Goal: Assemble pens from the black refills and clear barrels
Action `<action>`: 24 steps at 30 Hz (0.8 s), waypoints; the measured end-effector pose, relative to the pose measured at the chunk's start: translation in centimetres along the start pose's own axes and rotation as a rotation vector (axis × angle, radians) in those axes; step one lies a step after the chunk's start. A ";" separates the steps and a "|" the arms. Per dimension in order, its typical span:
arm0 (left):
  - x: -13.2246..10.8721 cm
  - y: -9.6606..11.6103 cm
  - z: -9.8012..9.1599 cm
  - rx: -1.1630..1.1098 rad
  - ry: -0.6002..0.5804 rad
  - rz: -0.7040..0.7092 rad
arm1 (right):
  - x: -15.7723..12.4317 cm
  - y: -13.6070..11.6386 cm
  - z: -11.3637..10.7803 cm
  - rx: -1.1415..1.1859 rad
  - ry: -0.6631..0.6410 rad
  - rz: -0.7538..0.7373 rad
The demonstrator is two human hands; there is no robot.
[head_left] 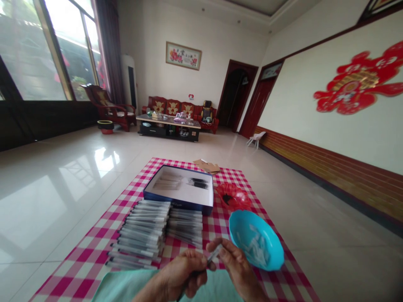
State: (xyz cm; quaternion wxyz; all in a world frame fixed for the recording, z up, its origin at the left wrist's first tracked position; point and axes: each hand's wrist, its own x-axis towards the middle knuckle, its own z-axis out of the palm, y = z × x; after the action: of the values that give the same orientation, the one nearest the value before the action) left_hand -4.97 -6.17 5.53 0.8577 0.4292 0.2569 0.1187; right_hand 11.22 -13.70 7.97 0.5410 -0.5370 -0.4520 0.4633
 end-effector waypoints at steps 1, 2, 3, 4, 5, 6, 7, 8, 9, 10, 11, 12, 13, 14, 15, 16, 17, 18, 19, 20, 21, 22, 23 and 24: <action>0.0 0.0 0.2 -0.003 0.011 0.018 | 0.0 0.4 0.3 0.027 0.035 -0.005; 0.0 -0.1 0.4 0.005 0.028 0.043 | 0.0 0.8 0.5 0.052 0.073 -0.016; 0.1 -0.2 0.5 0.022 0.043 0.075 | 0.0 1.2 0.8 0.074 0.106 -0.028; 0.2 -0.3 0.6 0.046 0.052 0.107 | 0.1 1.4 1.0 0.091 0.133 -0.034; 0.4 -0.4 0.8 0.079 0.056 0.139 | 0.1 1.7 1.2 0.101 0.156 -0.036; 0.6 -0.6 0.8 0.124 0.062 0.179 | 0.2 1.9 1.3 0.106 0.170 -0.034; 0.7 -0.7 0.9 0.182 0.075 0.233 | 0.3 2.1 1.4 0.107 0.183 -0.028; 0.8 -0.8 0.9 0.254 0.099 0.297 | 0.4 2.4 1.5 0.110 0.196 -0.020; 0.9 -0.9 0.9 0.341 0.137 0.368 | 0.5 2.6 1.6 0.120 0.210 -0.011; 0.9 -1.0 0.9 0.439 0.180 0.437 | 0.6 2.9 1.6 0.136 0.225 -0.002; 0.8 -1.1 0.9 0.536 0.222 0.495 | 0.6 3.1 1.7 0.155 0.238 0.007; 0.7 -1.1 0.9 0.623 0.260 0.533 | 0.7 3.4 1.7 0.173 0.248 0.014; 0.6 -1.2 0.8 0.694 0.292 0.552 | 0.7 3.6 1.8 0.187 0.255 0.019; 0.5 -1.2 0.8 0.749 0.315 0.560 | 0.7 3.8 1.8 0.193 0.256 0.023; 0.4 -1.3 0.7 0.788 0.327 0.561 | 0.7 3.9 1.9 0.193 0.256 0.027; 0.2 -1.2 0.6 0.816 0.328 0.559 | 0.7 4.2 1.9 0.189 0.252 0.031; 0.2 -1.2 0.5 0.839 0.319 0.556 | 0.6 4.4 2.0 0.184 0.248 0.034; 0.1 -1.1 0.3 0.861 0.306 0.552 | 0.6 4.7 2.0 0.180 0.243 0.038; -0.1 -0.9 0.2 0.884 0.289 0.547 | 0.5 5.0 2.0 0.179 0.240 0.044; -0.2 -0.7 0.1 0.908 0.268 0.542 | 0.4 5.3 2.1 0.182 0.245 0.054; -0.3 -0.6 -0.1 0.935 0.247 0.540 | 0.4 5.7 2.1 0.186 0.260 0.069; -0.4 -0.4 -0.2 0.962 0.227 0.540 | 0.3 6.0 2.1 0.190 0.283 0.086; -0.4 -0.3 -0.4 0.995 0.212 0.541 | 0.3 6.3 2.2 0.192 0.310 0.103; -0.5 -0.2 -0.5 1.034 0.205 0.549 | 0.4 6.5 2.2 0.191 0.333 0.114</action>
State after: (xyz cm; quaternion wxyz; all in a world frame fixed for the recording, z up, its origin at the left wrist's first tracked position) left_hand -5.64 -6.16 5.26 0.4460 0.8285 0.2425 0.2363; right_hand 8.97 -13.03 1.54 0.6298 -0.5771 -0.2790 0.4387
